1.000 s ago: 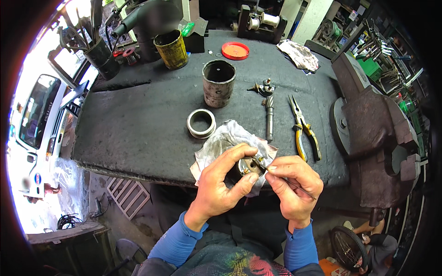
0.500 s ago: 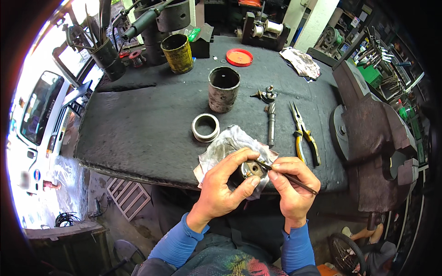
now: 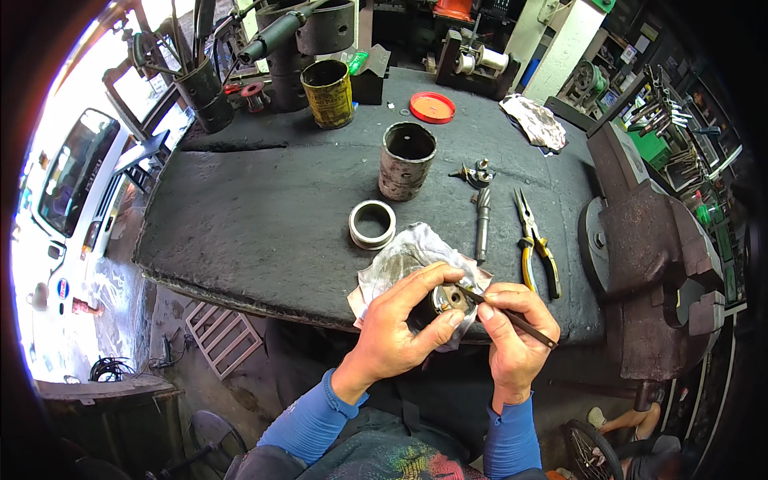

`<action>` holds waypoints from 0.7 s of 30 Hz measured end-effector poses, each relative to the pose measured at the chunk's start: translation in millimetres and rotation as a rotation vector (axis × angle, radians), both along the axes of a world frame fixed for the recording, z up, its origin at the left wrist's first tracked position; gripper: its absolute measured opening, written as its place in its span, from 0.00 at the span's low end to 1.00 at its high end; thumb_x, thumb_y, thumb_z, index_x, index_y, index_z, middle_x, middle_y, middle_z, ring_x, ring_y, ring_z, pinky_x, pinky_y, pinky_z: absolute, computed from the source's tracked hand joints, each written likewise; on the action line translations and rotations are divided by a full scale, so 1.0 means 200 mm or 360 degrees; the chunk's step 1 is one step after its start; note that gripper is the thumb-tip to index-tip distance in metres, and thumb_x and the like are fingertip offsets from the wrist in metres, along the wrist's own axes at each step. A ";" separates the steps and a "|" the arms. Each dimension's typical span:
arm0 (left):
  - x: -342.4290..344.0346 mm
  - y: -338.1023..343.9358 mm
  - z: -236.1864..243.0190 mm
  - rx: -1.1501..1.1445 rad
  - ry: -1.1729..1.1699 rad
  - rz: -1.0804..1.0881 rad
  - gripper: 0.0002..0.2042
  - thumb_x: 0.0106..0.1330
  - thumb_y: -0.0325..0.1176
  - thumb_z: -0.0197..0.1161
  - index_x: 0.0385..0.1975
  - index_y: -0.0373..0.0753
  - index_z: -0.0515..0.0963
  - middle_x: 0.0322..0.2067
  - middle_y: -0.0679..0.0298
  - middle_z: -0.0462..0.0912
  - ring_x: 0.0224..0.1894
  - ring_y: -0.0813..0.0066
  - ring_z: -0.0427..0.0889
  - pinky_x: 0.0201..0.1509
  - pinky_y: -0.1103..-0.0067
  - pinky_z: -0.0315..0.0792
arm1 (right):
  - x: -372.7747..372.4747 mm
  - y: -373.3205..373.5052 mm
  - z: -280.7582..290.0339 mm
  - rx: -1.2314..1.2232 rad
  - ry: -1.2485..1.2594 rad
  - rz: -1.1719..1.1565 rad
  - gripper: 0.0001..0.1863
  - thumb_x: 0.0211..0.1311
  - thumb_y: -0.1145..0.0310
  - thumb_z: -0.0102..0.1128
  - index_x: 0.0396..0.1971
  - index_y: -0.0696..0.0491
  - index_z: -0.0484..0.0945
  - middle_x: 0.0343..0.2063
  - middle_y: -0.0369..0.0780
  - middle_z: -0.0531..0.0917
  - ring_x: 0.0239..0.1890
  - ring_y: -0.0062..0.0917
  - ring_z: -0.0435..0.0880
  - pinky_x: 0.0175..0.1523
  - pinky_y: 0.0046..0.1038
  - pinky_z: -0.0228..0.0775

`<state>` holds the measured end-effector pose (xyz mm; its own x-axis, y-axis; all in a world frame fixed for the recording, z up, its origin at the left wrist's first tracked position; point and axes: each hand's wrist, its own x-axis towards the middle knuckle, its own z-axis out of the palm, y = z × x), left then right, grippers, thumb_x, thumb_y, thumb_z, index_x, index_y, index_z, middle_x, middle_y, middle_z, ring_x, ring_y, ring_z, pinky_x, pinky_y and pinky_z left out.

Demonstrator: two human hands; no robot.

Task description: The person holds a small cylindrical mechanical part and uses a thin metal tool to scrape and adjust internal surfaces. The person repeatedly rotates the part and wipes it with a cloth while working at a bench in a workshop.

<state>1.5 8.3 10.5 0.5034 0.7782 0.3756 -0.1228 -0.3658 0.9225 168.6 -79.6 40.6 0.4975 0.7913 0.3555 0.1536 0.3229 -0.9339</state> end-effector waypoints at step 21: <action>-0.01 -0.01 0.00 0.0033 0.0049 0.0030 0.25 0.72 0.34 0.75 0.66 0.34 0.80 0.63 0.51 0.86 0.67 0.59 0.85 0.73 0.68 0.75 | -0.03 0.04 0.06 -0.0051 -0.0001 0.0006 0.05 0.59 0.84 0.72 0.35 0.63 0.88 0.36 0.41 0.90 0.41 0.24 0.88 0.50 0.26 0.79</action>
